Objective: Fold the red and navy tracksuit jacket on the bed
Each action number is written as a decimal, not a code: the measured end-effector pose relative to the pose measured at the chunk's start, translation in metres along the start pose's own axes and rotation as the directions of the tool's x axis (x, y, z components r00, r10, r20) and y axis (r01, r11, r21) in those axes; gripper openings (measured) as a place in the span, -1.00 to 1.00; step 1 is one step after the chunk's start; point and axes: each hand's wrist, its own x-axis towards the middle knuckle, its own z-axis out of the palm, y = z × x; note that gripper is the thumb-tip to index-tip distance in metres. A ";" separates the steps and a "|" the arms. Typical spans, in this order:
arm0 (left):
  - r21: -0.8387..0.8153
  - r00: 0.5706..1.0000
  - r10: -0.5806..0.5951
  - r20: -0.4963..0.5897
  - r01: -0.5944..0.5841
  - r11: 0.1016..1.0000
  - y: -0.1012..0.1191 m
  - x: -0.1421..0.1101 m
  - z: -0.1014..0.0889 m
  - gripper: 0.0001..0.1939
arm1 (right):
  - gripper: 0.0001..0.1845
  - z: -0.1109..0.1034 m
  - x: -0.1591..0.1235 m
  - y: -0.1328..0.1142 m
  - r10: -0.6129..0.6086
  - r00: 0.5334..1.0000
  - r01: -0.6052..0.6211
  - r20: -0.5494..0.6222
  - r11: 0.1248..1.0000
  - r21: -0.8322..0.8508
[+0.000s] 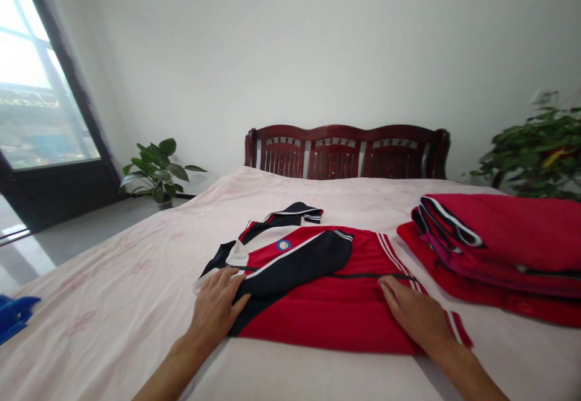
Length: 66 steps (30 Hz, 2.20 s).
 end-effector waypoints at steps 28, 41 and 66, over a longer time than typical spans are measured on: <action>-0.230 0.815 0.500 0.292 -0.447 0.864 0.170 0.013 0.030 -0.72 | -0.30 0.020 -0.007 0.006 0.071 0.943 -0.316 0.326 0.511 0.800; -0.346 0.766 0.584 0.270 -0.488 0.801 0.142 -0.027 0.033 -0.45 | -0.12 -0.020 0.042 -0.106 0.062 0.992 -0.096 0.108 0.932 0.350; -0.337 0.923 0.295 0.247 -0.204 0.919 0.032 -0.032 0.011 -0.56 | 0.00 -0.006 -0.057 0.054 0.704 0.610 -0.538 0.363 0.031 0.842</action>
